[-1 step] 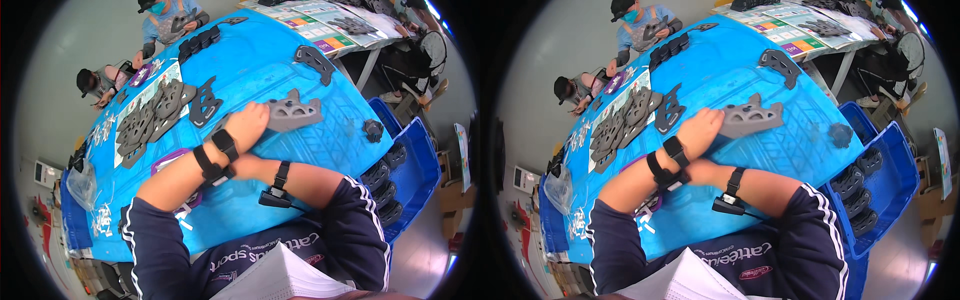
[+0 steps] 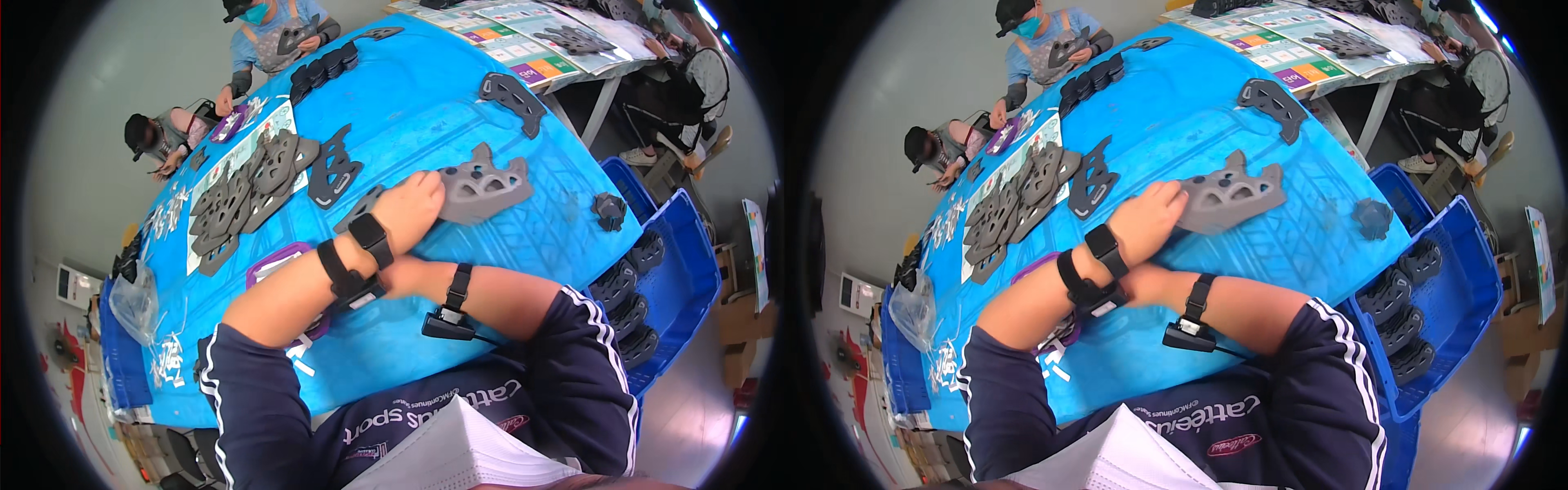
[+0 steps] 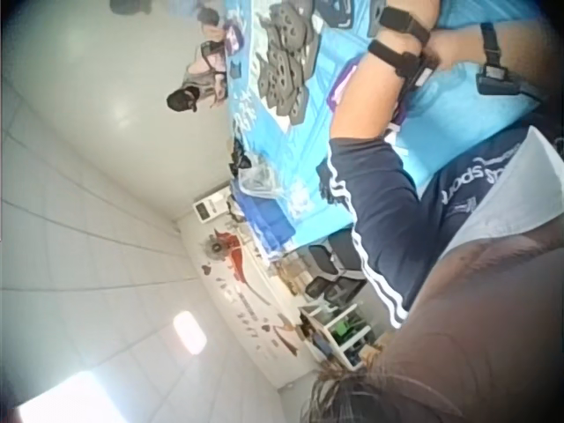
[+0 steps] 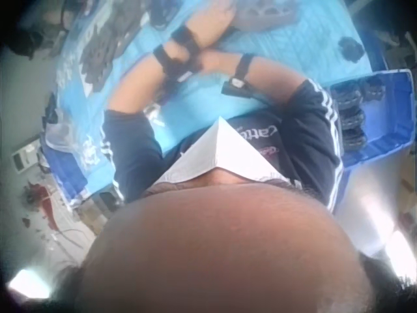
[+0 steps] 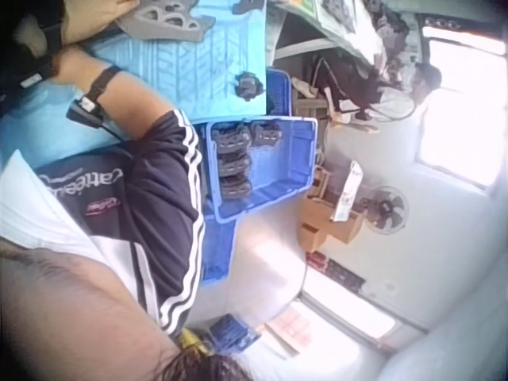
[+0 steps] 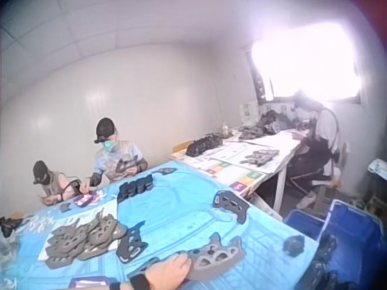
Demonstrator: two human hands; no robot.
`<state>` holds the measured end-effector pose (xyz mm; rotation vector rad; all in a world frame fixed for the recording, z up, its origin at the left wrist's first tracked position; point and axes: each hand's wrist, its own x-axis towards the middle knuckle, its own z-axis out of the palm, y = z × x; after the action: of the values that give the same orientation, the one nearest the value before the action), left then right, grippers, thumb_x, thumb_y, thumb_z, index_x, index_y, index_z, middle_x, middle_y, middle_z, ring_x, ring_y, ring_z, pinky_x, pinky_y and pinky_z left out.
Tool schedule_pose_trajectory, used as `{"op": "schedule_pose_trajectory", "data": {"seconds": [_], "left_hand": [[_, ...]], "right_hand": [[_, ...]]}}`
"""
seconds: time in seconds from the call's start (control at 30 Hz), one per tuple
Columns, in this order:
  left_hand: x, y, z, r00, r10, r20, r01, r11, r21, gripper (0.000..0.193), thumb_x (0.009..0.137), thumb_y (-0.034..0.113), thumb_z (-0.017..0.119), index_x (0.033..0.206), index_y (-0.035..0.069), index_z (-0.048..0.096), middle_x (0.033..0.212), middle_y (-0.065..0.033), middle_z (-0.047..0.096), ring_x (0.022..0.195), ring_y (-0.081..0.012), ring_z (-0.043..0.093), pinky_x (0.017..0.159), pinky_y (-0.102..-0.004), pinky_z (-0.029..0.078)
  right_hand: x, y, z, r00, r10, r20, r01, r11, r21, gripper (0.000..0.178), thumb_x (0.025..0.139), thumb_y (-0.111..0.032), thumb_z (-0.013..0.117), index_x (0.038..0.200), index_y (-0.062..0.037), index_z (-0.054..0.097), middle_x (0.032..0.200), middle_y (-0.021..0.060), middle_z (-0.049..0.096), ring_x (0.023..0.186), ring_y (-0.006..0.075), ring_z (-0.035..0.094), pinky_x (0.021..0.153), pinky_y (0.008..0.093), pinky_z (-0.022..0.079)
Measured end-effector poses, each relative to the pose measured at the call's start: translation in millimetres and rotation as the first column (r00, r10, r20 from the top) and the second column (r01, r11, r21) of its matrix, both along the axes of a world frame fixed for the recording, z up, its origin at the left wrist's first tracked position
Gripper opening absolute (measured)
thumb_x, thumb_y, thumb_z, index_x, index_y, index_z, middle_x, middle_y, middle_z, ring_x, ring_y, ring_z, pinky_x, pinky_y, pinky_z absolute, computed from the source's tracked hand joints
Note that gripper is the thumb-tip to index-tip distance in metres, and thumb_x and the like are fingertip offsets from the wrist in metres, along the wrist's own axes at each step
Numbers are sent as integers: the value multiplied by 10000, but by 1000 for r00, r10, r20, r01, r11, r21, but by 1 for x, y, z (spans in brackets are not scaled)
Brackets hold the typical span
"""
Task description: Applying adhesive strips to pre-cut shoe components and organizing them.
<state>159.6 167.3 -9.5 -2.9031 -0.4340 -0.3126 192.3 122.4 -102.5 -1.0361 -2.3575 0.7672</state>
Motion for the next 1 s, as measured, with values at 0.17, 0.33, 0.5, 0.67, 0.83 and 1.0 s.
{"op": "schedule_pose_trajectory", "data": {"seconds": [0.17,0.33,0.5,0.67,0.83,1.0], "left_hand": [[8,-8,30,968,-135,-210,-36,756,-653,482,803,91,591,1254,29,435,1076,-141,561,980,-252,555,845,-303,456],[-10,10,31,993,-60,104,120,526,-842,401,841,-9,502,1229,90,488,1168,-105,545,1057,-181,524,871,-300,430],[-15,21,23,951,-223,216,310,679,-665,300,806,-16,533,1077,94,601,1031,-91,568,930,-187,555,808,-298,453],[-56,94,23,941,310,134,-193,819,-541,338,778,149,607,1109,93,568,1012,-149,579,945,-254,567,817,-331,461],[-124,156,-19,773,551,-314,-633,652,-418,850,726,457,663,1310,-50,313,1301,-250,397,1209,-330,401,1008,-359,319],[-125,148,-33,735,531,-423,-663,693,-282,840,743,461,620,1331,-34,281,1247,-283,432,1162,-345,443,967,-369,360]], "right_hand": [[-13,-3,-13,945,85,-317,-23,981,194,342,793,-117,521,1130,-53,522,1179,140,501,1122,304,454,959,360,366],[-18,-5,-20,983,31,-179,18,965,263,236,808,-150,494,970,13,544,1018,124,522,973,279,495,876,401,396],[-8,-3,-14,996,92,20,-90,879,467,215,776,-138,511,943,-18,574,1021,101,533,987,267,494,869,388,398],[-9,-9,-7,998,62,-16,-52,932,357,216,762,-136,523,947,-46,588,1031,86,535,1002,256,491,887,379,391],[-13,-10,-4,997,82,-4,-75,933,352,213,768,-135,526,954,-51,586,1039,82,533,1018,258,487,902,379,385],[-6,-9,-8,998,63,-2,-59,943,328,213,770,-131,529,960,-49,580,1029,80,528,1027,258,482,904,380,383]]}}
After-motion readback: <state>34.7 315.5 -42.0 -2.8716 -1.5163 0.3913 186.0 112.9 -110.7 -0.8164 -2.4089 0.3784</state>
